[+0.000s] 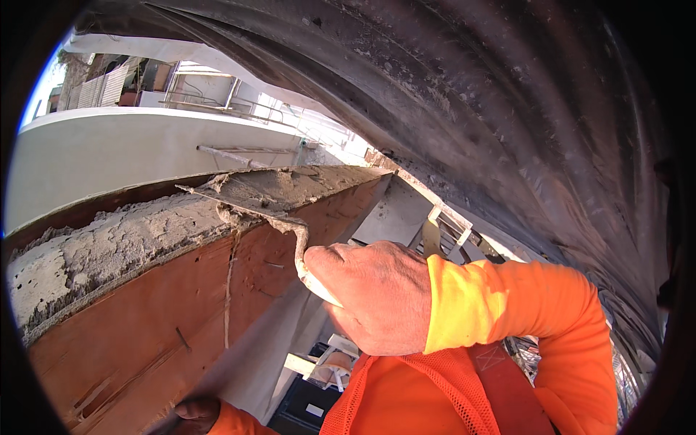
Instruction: The person repeatedly scoops cement from a bucket and applies it to a horizontal surface using a trowel, smoothing the material along the edge. The worker is positioned on scaffolding and wears a safety harness while working outdoors.
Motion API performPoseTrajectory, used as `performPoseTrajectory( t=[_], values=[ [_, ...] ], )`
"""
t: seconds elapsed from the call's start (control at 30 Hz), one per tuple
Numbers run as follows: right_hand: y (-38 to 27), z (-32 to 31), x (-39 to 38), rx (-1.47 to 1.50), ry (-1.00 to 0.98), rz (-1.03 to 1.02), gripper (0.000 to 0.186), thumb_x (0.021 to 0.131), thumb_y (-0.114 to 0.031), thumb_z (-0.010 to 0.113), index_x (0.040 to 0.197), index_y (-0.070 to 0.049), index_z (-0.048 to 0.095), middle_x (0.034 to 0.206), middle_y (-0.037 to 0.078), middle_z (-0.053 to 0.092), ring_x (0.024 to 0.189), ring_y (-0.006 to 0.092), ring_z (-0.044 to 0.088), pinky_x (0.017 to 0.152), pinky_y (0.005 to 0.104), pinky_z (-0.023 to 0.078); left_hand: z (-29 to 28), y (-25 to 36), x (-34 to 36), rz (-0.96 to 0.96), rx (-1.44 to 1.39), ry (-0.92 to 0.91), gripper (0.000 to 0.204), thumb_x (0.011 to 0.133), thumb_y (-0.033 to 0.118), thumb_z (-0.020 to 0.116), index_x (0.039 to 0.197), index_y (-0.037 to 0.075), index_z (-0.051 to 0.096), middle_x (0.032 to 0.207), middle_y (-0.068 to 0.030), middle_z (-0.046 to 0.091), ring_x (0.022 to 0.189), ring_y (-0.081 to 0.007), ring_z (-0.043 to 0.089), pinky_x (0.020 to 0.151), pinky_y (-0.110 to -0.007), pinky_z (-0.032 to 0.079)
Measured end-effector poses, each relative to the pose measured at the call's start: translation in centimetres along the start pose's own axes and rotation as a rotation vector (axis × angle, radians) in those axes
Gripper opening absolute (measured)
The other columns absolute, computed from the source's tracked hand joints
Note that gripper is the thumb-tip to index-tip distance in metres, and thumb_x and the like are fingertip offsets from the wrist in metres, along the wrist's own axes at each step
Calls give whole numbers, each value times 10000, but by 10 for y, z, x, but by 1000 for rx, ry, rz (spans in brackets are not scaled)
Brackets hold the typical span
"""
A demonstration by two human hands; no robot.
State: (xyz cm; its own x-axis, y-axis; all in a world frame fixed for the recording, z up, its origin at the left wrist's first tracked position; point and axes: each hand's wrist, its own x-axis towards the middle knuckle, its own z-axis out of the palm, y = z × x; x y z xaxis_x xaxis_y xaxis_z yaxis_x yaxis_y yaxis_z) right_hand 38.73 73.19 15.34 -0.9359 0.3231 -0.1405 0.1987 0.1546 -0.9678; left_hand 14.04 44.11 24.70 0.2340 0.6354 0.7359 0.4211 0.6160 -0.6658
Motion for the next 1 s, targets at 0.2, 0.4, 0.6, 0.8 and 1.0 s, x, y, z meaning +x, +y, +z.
performPoseTrajectory(
  t=[0.2,0.4,0.6,0.8,1.0],
  values=[
    [1,-32,-6,357,-79,-72,326,886,-27,654,1190,45,561,872,166,660,770,339,676,711,410,538,1,4,4,13,18,9,770,1105,580,398,1590,-18,401,1689,-234,312,1574,-380,264,1265,-584,185],
    [27,-44,-7,705,-23,42,316,928,-107,679,1201,20,585,849,72,615,788,149,592,730,323,498,-1,1,1,0,22,-6,767,1103,573,395,1591,-19,397,1678,-239,322,1560,-395,269,1247,-604,199],
    [73,-17,6,257,138,49,233,876,-124,675,1034,29,597,871,252,679,831,440,687,735,476,538,-2,3,0,6,22,-20,767,1101,568,390,1593,-21,390,1677,-249,311,1545,-412,275,1232,-617,211],
    [59,21,11,-25,119,-30,356,922,-107,660,1228,22,531,982,281,669,917,500,671,766,576,514,-2,4,-2,2,10,-24,760,1102,561,395,1592,-20,391,1678,-244,311,1551,-405,268,1235,-614,208],
    [32,22,-35,-144,34,-66,460,888,-85,671,1295,35,492,1027,232,630,837,443,708,748,528,578,1,1,-1,13,-36,19,745,1093,545,450,1578,-20,425,1679,-224,323,1555,-388,273,1255,-601,189]
  ],
)
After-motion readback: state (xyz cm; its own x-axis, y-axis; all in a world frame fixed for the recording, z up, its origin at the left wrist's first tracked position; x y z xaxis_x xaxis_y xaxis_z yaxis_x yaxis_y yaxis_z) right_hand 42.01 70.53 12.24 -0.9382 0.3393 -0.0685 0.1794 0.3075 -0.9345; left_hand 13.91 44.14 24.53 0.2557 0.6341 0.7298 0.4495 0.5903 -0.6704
